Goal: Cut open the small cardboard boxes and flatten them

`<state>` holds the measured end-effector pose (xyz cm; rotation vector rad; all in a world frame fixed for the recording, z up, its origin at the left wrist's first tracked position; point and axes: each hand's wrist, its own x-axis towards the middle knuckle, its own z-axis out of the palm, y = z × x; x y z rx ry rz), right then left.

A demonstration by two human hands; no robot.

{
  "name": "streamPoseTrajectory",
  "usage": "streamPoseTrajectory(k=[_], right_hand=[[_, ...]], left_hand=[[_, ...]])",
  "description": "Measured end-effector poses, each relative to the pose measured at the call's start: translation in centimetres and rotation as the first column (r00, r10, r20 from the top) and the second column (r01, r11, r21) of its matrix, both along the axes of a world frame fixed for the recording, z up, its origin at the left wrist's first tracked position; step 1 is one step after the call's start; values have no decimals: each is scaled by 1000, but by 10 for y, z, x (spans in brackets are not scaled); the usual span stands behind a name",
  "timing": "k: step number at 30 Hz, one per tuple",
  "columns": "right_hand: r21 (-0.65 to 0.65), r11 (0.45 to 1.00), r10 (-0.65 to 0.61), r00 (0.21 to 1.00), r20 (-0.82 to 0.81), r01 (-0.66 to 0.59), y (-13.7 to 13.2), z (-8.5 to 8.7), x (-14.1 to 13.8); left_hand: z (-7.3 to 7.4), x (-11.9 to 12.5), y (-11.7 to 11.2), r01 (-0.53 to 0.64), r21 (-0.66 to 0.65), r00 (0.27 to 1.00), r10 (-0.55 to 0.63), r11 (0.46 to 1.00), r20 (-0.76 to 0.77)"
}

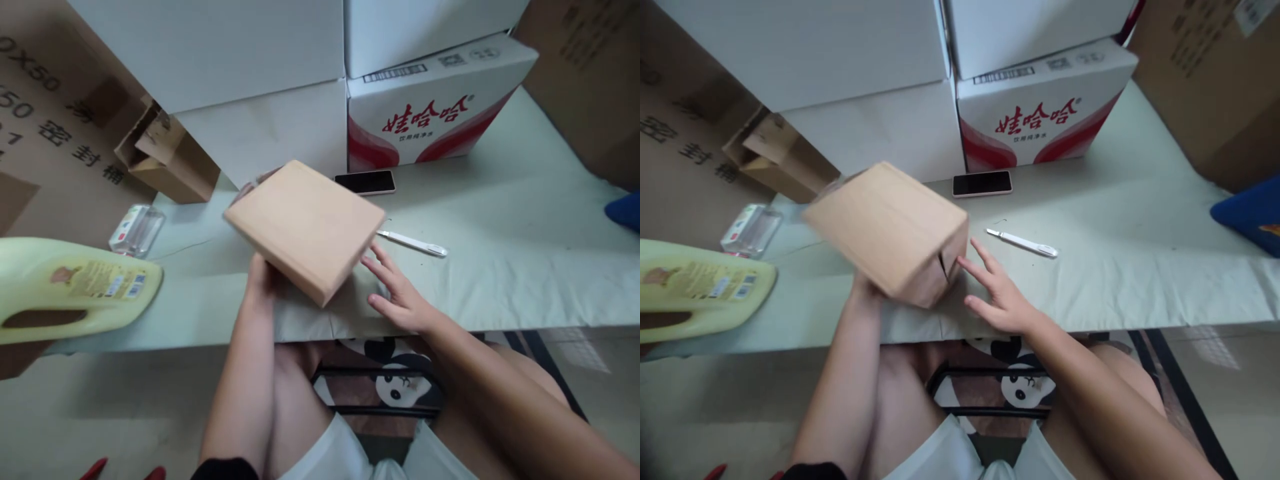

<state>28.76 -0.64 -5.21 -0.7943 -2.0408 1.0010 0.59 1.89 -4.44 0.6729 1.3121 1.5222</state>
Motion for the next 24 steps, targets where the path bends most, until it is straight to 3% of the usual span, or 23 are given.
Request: streamPoseTrajectory(k=[2, 8, 10, 13, 15, 16, 18, 19, 21, 22, 24], right_hand=[[1, 999, -50, 999, 1, 50, -2, -2, -5], [-147, 978, -164, 977, -135, 144, 2, -1, -15], [-234, 964, -180, 962, -208, 130, 3, -2, -16], [-329, 944, -110, 955, -276, 14, 2, -4, -18], [-311, 950, -68, 967, -246, -13, 4, -3, -18], [-270, 962, -92, 976, -196, 37, 6, -2, -17], [-108, 959, -267, 963, -38, 261, 14, -1, -12], [3, 917, -397, 916, 62, 398, 19, 0, -8], [211, 786, -619, 736, 274, 581, 29, -1, 2], [276, 739, -671, 640, 373, 614, 33, -2, 8], [312, 718, -676, 516, 526, 622, 41, -4, 17]], left_hand=[[-5, 8, -5, 103, -118, 993, -94, 988, 76], [-5, 13, -23, 291, -197, 957, -286, 936, 52], [0, 11, -28, 310, -220, 950, -294, 925, 102], [8, 6, -30, 322, -131, 933, -290, 938, 213], [11, 3, -28, 326, -53, 912, -299, 944, 280], [12, 2, -26, 324, -23, 903, -302, 946, 306], [13, 1, -23, 287, 29, 899, -279, 958, 339], [13, 1, -22, 245, 58, 905, -250, 968, 343], [13, 1, -20, 146, 113, 923, -177, 983, 341], [13, 1, -19, 107, 130, 929, -146, 986, 339], [13, 1, -17, 68, 139, 935, -112, 988, 337]])
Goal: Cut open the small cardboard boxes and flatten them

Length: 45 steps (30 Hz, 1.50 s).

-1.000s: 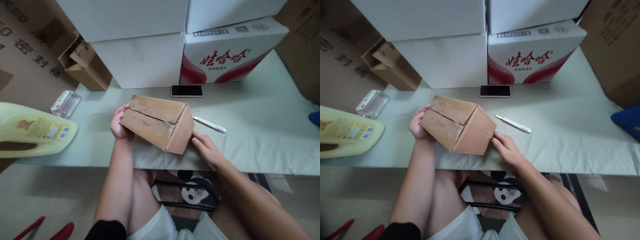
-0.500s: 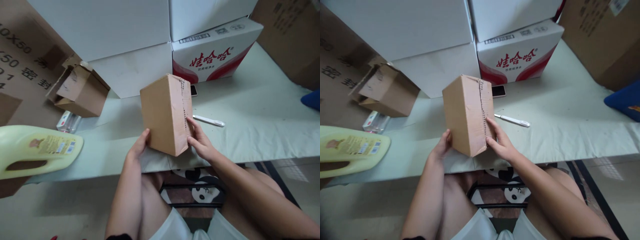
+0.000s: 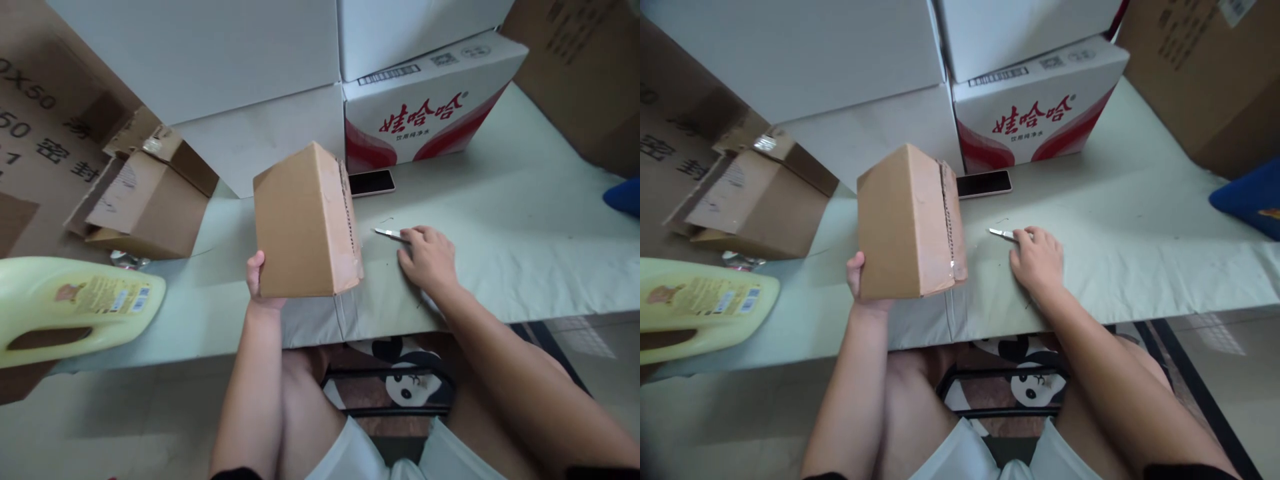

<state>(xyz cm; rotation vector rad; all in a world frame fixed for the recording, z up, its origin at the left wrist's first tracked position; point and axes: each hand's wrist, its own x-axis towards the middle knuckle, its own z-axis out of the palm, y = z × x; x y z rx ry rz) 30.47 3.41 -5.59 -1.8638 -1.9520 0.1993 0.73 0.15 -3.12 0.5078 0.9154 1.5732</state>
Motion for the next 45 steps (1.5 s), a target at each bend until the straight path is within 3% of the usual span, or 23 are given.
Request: streamPoseTrajectory(k=[4, 7, 10, 12, 18, 22, 25, 31, 35, 37, 39, 40, 43, 45], right_hand=[[-99, 995, 7, 1000, 9, -6, 6, -1, 8], [-88, 991, 83, 974, -212, -104, 3, 3, 4], [-85, 971, 155, 857, -491, -224, -3, 9, -4], [-84, 958, 174, 788, -591, -274, -8, 12, -10], [13, 915, 323, 716, -618, -402, -14, 13, -17], [-126, 905, 228, 711, -665, -407, -14, 9, -16], [-258, 845, 97, 608, -788, -468, -15, 8, -18], [-359, 696, -67, 441, -895, -622, -20, 20, -24], [-397, 512, -33, 445, -895, -762, -24, 29, -21], [-426, 454, 3, 480, -877, -782, -24, 32, -18], [-447, 466, 33, 520, -853, -763, -21, 32, -14], [-452, 502, 51, 546, -836, -737, -19, 31, -12], [-410, 697, 139, 672, -727, -588, -14, 26, -10], [-363, 784, 188, 749, -636, -504, -13, 23, -11]], left_hand=[[-1, -1, 1, -9, -1, 1000, 9, 1000, -25], [-1, -2, 1, 15, -55, 999, -17, 998, -44], [-2, -1, 0, 86, -152, 993, -96, 985, -65], [-2, 2, 0, 113, -164, 988, -129, 980, -88], [0, 10, 1, 150, -117, 977, -166, 982, -133], [0, 8, 1, 202, -118, 963, -219, 972, -156], [-6, 6, 1, 213, -104, 960, -228, 972, -160], [-8, 6, 3, 125, -75, 980, -135, 989, -145], [-3, 5, 5, 12, -56, 992, -19, 998, -125], [-2, 3, 5, -28, -32, 993, 24, 999, -118], [-3, 3, 6, -43, -18, 993, 41, 999, -111], [-3, 3, 6, -44, -16, 993, 42, 999, -107], [-5, 6, 9, -79, 12, 991, 80, 997, -107], [-5, 8, 11, -112, 31, 986, 115, 993, -118]])
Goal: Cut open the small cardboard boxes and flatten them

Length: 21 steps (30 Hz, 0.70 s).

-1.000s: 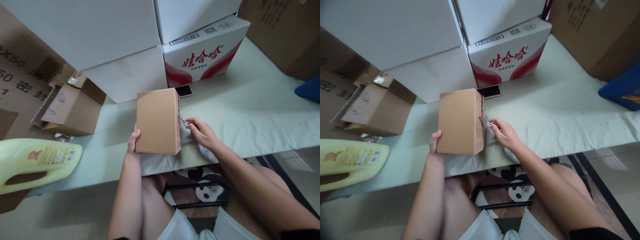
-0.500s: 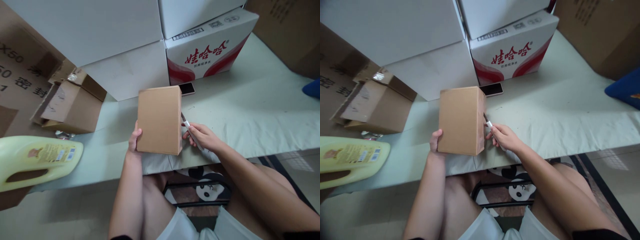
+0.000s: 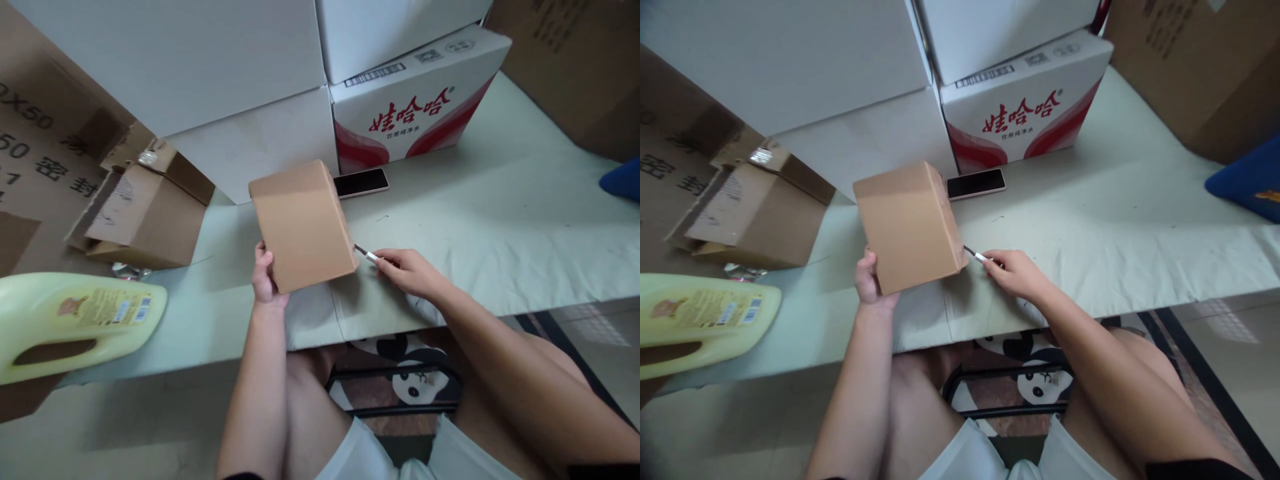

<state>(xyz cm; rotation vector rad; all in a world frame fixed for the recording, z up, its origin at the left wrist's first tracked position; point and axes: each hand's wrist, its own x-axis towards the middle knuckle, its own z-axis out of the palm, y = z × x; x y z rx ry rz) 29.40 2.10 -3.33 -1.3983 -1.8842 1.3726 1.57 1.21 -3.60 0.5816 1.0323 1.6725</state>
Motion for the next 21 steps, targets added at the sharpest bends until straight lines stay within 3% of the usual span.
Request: streamPoseTrajectory(k=[9, 15, 18, 21], right_hand=[[-20, 998, 56, 998, -7, -56, -1, -2, 0], [-236, 967, 58, 987, -147, -92, 0, 3, 4], [-14, 998, -57, 997, 44, 58, 3, -1, 8], [280, 942, -264, 923, 281, 184, 6, -10, 10]], left_hand=[[-2, 0, 3, -54, -22, 999, 54, 998, -4], [-1, 0, 5, -63, -57, 998, 64, 996, 25], [2, 0, 7, -95, -56, 993, 98, 994, 67], [4, 0, 7, -101, -59, 991, 105, 993, 81]])
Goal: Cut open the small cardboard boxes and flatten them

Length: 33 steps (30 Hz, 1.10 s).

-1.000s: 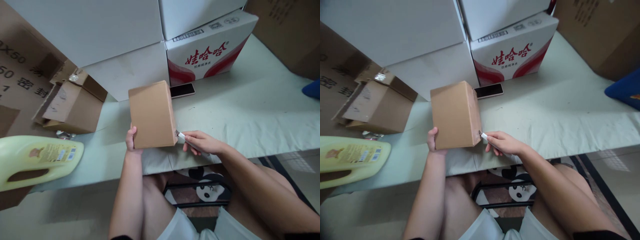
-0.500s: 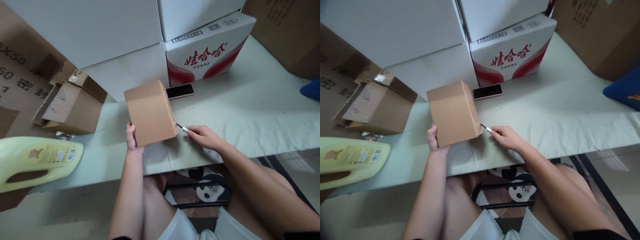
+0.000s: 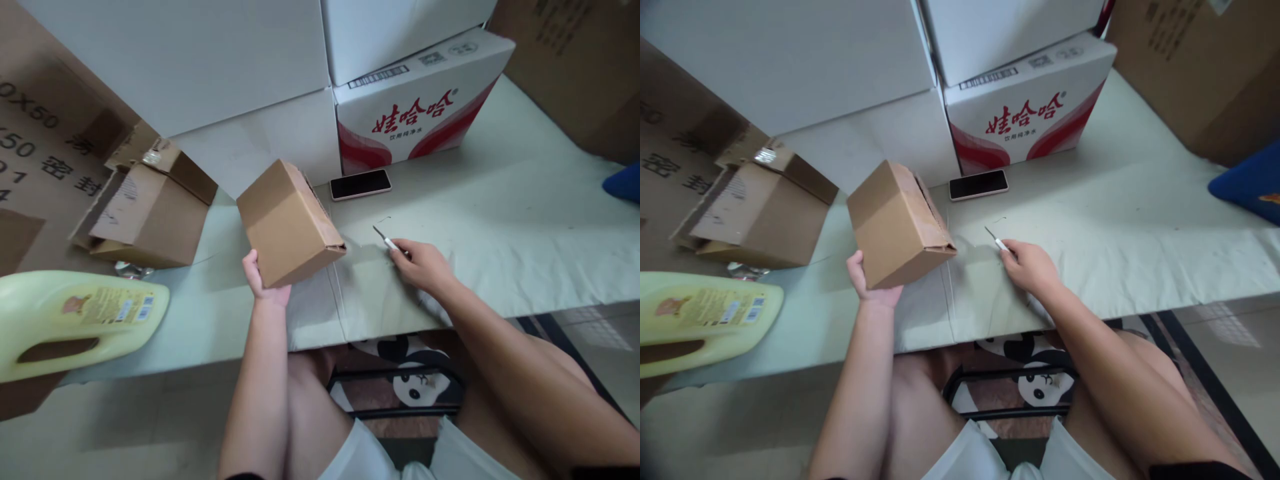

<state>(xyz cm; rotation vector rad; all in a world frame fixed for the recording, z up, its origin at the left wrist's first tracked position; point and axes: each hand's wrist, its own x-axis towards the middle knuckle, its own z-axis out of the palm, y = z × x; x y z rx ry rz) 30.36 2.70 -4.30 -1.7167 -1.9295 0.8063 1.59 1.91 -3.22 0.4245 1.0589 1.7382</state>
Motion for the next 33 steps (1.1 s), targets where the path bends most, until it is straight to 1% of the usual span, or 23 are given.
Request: streamPoseTrajectory(k=[2, 4, 6, 8, 10, 13, 16, 18, 22, 24, 27, 33], right_hand=[[87, 995, -52, 996, 75, 45, 1, -5, -1], [154, 988, -34, 998, 47, 26, 0, -7, -3], [201, 979, 39, 999, -39, -30, -2, -6, -6], [221, 970, 137, 982, -131, -106, -4, -5, -9], [232, 960, 202, 961, -187, -156, -6, -4, -11], [236, 955, 234, 946, -222, -181, -8, -5, -13], [217, 954, 259, 933, -249, -207, -9, -5, -14], [199, 952, 279, 924, -260, -231, -9, -4, -14], [173, 955, 284, 917, -280, -242, -9, -2, -14], [166, 958, 274, 920, -281, -235, -9, -1, -14], [159, 959, 270, 924, -271, -234, -8, -1, -15], [142, 967, 244, 935, -259, -213, -9, -1, -16]], left_hand=[[0, 1, 0, 8, 1, 1000, -8, 1000, -9], [-1, 1, -1, 21, -4, 1000, -21, 1000, -21], [-3, 2, -2, 36, -16, 999, -37, 999, -27], [-4, 3, -3, 51, -16, 998, -51, 999, -31], [-5, 5, -3, 75, -3, 997, -75, 997, -34], [-6, 7, -3, 101, 15, 992, -100, 995, -74], [-7, 10, -2, 110, 8, 982, -108, 994, -152], [-7, 12, -2, 120, 4, 978, -118, 993, -170], [-10, 12, -3, 73, 39, 991, -68, 997, -113], [-12, 12, -3, 69, 47, 994, -65, 996, -92], [-13, 11, -3, 79, 35, 994, -76, 996, -81], [-13, 11, -2, 62, -13, 997, -63, 998, -48]])
